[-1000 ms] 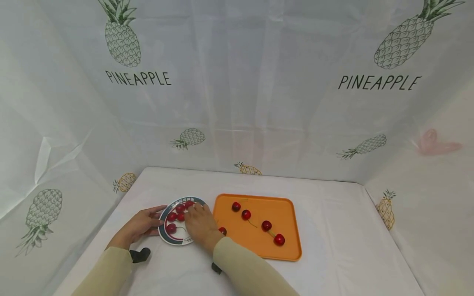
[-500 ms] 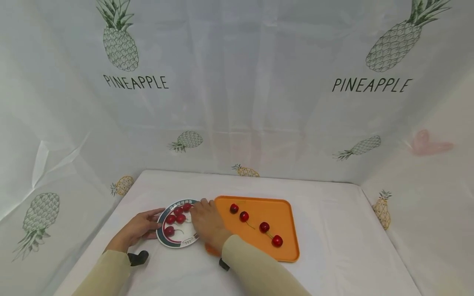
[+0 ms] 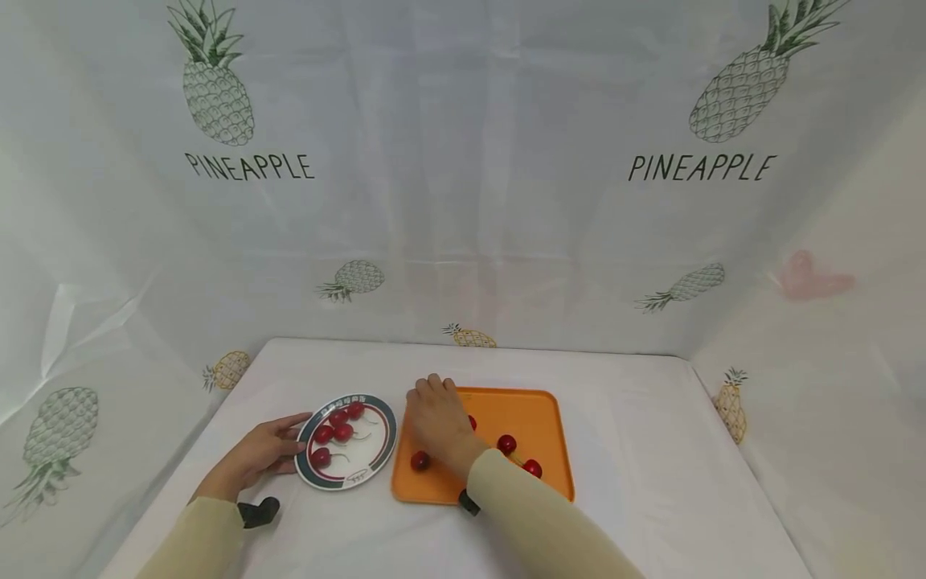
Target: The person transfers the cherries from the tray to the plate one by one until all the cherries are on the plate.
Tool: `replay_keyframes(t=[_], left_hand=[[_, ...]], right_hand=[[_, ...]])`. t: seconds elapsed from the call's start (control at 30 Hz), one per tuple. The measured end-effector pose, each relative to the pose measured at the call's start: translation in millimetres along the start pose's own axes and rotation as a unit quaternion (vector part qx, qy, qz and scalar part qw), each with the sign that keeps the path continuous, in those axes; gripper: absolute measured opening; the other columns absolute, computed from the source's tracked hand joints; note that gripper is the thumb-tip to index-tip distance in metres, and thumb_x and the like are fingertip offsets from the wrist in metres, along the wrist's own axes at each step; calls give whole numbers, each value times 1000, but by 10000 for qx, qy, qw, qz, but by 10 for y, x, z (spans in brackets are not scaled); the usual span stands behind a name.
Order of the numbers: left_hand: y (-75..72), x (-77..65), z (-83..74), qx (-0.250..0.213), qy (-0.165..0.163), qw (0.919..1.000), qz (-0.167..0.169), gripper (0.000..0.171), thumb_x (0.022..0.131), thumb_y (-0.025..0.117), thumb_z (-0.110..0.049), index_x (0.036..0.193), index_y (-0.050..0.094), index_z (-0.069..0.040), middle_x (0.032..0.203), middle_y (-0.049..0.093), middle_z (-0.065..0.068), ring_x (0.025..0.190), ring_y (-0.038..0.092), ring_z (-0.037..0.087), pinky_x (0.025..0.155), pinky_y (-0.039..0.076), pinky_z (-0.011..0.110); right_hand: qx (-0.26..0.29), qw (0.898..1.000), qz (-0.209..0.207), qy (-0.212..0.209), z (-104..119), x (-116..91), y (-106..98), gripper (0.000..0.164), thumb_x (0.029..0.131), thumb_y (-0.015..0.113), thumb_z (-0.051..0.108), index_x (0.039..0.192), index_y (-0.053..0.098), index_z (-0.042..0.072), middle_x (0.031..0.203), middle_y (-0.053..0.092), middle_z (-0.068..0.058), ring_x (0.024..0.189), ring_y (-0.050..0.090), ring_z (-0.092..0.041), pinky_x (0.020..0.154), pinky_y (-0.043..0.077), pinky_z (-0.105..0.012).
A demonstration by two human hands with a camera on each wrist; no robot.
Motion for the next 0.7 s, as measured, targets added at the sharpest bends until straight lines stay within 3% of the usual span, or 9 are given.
replay_keyframes(t=[0.17,0.3,0.5,0.7], left_hand=[[1,1,10,-18,-1,10000,23,67,99,66,2,161,43,-10,150,48,34,91,71,21,80,66,38],[-14,-13,11,-67,-33,10000,12,68,99,66,3,161,43,-10,152,47,34,91,71,21,79,66,39],[-19,-10,10,-114,-7,9999,61,68,99,65,3,162,42,-10,152,47,34,91,72,22,79,66,39],[4,12,18,-153,-44,9999,33,67,99,64,4,161,43,-10,150,49,33,89,72,21,78,66,40]], right_hand=[[53,9986,-521,105,-302,-106,-72,14,99,74,16,106,64,8,97,56,-5,93,45,-25,81,43,-36],[40,9979,-640,125,-538,-149,-83,11,98,75,12,98,64,8,93,54,-6,88,43,-25,75,38,-36],[63,9995,-320,-36,-801,-135,-26,9,100,73,14,106,71,8,99,59,-5,92,46,-26,78,43,-37],[119,9994,233,-244,-904,-145,117,7,102,70,17,106,72,12,102,59,-3,93,44,-24,79,41,-36]])
Point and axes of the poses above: each hand's wrist, its own x-axis towards the middle knuckle, its own y-axis out of the palm, z = x × y, the point moved 6 cm from there along x, towards the middle knuckle
